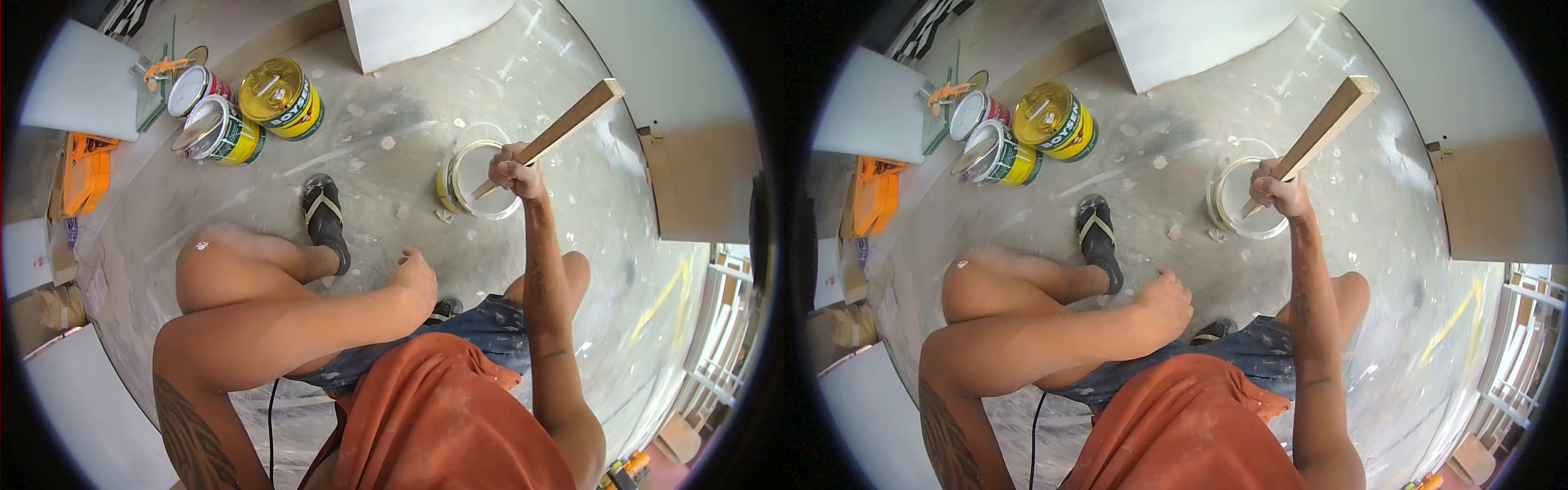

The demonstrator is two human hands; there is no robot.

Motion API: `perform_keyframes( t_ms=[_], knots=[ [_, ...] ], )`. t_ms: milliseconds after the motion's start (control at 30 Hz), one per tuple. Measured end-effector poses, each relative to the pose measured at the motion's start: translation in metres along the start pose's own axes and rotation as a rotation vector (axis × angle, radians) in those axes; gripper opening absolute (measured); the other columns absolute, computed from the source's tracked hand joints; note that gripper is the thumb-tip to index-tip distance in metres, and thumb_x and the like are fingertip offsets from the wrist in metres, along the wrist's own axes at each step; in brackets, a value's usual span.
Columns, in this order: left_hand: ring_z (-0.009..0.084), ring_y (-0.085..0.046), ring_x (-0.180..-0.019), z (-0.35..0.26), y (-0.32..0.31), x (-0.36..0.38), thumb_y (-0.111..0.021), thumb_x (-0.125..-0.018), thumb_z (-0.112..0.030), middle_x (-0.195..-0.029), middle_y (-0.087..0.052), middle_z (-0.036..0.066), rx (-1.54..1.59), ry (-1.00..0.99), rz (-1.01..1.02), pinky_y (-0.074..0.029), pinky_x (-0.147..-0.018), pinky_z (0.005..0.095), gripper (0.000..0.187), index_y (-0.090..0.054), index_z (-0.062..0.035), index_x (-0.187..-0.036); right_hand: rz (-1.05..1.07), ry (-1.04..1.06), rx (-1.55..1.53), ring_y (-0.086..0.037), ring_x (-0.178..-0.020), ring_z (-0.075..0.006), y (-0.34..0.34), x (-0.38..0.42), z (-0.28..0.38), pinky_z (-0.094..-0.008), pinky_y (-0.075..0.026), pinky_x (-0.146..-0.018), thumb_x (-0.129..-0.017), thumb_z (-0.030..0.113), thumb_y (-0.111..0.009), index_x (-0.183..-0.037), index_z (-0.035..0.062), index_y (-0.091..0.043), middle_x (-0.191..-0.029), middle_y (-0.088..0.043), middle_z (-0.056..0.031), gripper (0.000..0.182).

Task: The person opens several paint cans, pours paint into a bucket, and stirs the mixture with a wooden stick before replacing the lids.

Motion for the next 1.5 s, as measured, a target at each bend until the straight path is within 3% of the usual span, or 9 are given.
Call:
perform_keyframes(
  t_ms=[267, 567, 700, 767, 900, 1100, 1267, 1400, 1500],
  knots=[
    [0.0303, -0.061, -0.112, 0.002, 0.009, 0.002, -0.053, -0.094, -0.022, -0.118, -0.065, 0.014, -0.026, -0.034, 0.003, -0.040, -0.102, 0.0511, 0.035, -0.067, -0.0050, -0.121, -0.596, 0.572, 0.070, -0.043, -0.050, -0.0134, 0.021, 0.013, 0.002, -0.0287, -0.037, -0.047, -0.082, -0.004, -0.049, -0.067, 0.0024, -0.044, -0.057, -0.050, -0.0090, 0.017],
    [0.0301, -0.061, -0.114, 0.001, 0.007, -0.005, -0.053, -0.095, -0.022, -0.119, -0.065, 0.013, 0.005, -0.017, 0.032, -0.039, -0.103, 0.0504, 0.034, -0.068, -0.0050, -0.120, -0.474, 0.091, 0.564, -0.048, -0.051, -0.0127, -0.004, 0.041, 0.013, -0.0280, -0.039, -0.048, -0.085, 0.002, -0.056, -0.065, 0.0042, -0.048, -0.058, -0.052, -0.0067, 0.021],
    [0.0300, -0.061, -0.113, 0.003, 0.007, -0.006, -0.052, -0.095, -0.022, -0.118, -0.066, 0.013, 0.019, 0.000, 0.025, -0.040, -0.103, 0.0499, 0.034, -0.068, -0.0050, -0.119, -0.734, 0.300, 0.114, -0.048, -0.049, -0.0153, 0.008, 0.026, 0.003, -0.0304, -0.044, -0.052, -0.087, 0.003, -0.053, -0.065, 0.0040, -0.047, -0.055, -0.050, -0.0080, 0.023],
    [0.0300, -0.061, -0.113, 0.004, 0.006, -0.003, -0.052, -0.094, -0.022, -0.118, -0.066, 0.013, 0.003, 0.004, 0.021, -0.040, -0.103, 0.0497, 0.034, -0.068, -0.0051, -0.119, -1.170, 0.608, 0.053, -0.047, -0.048, -0.0177, 0.022, 0.042, 0.008, -0.0348, -0.049, -0.057, -0.087, 0.005, -0.052, -0.067, 0.0043, -0.045, -0.053, -0.046, -0.0081, 0.021],
    [0.0297, -0.061, -0.112, 0.001, 0.003, -0.004, -0.053, -0.094, -0.021, -0.116, -0.066, 0.013, 0.012, 0.022, -0.032, -0.040, -0.103, 0.0497, 0.033, -0.068, -0.0053, -0.119, -1.260, 0.726, 0.378, -0.050, -0.051, -0.0168, -0.004, 0.055, 0.022, -0.0350, -0.051, -0.061, -0.089, 0.005, -0.052, -0.069, 0.0025, -0.047, -0.054, -0.048, -0.0077, 0.021],
    [0.0294, -0.062, -0.112, -0.001, 0.001, 0.001, -0.055, -0.093, -0.020, -0.115, -0.066, 0.013, 0.004, -0.017, -0.026, -0.041, -0.102, 0.0494, 0.032, -0.068, -0.0059, -0.119, -1.081, 0.670, 0.395, -0.047, -0.051, -0.0151, -0.015, 0.041, -0.001, -0.0323, -0.048, -0.061, -0.089, 0.000, -0.051, -0.072, 0.0045, -0.046, -0.056, -0.046, -0.0059, 0.018],
    [0.0299, -0.062, -0.112, 0.002, 0.004, -0.001, -0.055, -0.093, -0.020, -0.116, -0.066, 0.013, -0.015, -0.001, -0.028, -0.042, -0.101, 0.0492, 0.032, -0.067, -0.0061, -0.119, -0.519, 0.375, -0.009, -0.043, -0.050, -0.0140, 0.012, 0.037, -0.002, -0.0322, -0.044, -0.055, -0.088, 0.006, -0.056, -0.068, 0.0075, -0.045, -0.055, -0.044, -0.0045, 0.023],
    [0.0304, -0.061, -0.112, 0.006, 0.005, -0.002, -0.054, -0.094, -0.020, -0.117, -0.065, 0.014, -0.012, 0.007, -0.015, -0.042, -0.101, 0.0493, 0.033, -0.067, -0.0064, -0.120, -0.666, 0.150, 0.260, -0.043, -0.048, -0.0145, 0.023, 0.046, 0.020, -0.0314, -0.043, -0.051, -0.089, 0.008, -0.056, -0.062, 0.0082, -0.043, -0.056, -0.046, -0.0052, 0.030],
    [0.0305, -0.061, -0.113, 0.007, 0.004, -0.004, -0.054, -0.094, -0.020, -0.117, -0.065, 0.014, -0.004, -0.003, -0.007, -0.042, -0.101, 0.0492, 0.033, -0.067, -0.0066, -0.121, -0.722, 0.273, 0.414, -0.045, -0.049, -0.0153, 0.010, 0.051, 0.039, -0.0298, -0.043, -0.053, -0.090, 0.008, -0.053, -0.067, 0.0071, -0.044, -0.057, -0.048, -0.0068, 0.025]
  ],
)
Point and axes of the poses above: each hand's wrist, its own x-axis away from the middle knuckle, its own y-axis out of the back of the hand, z = x × y, the point moved 4 cm from there along -x, towards the middle knuckle
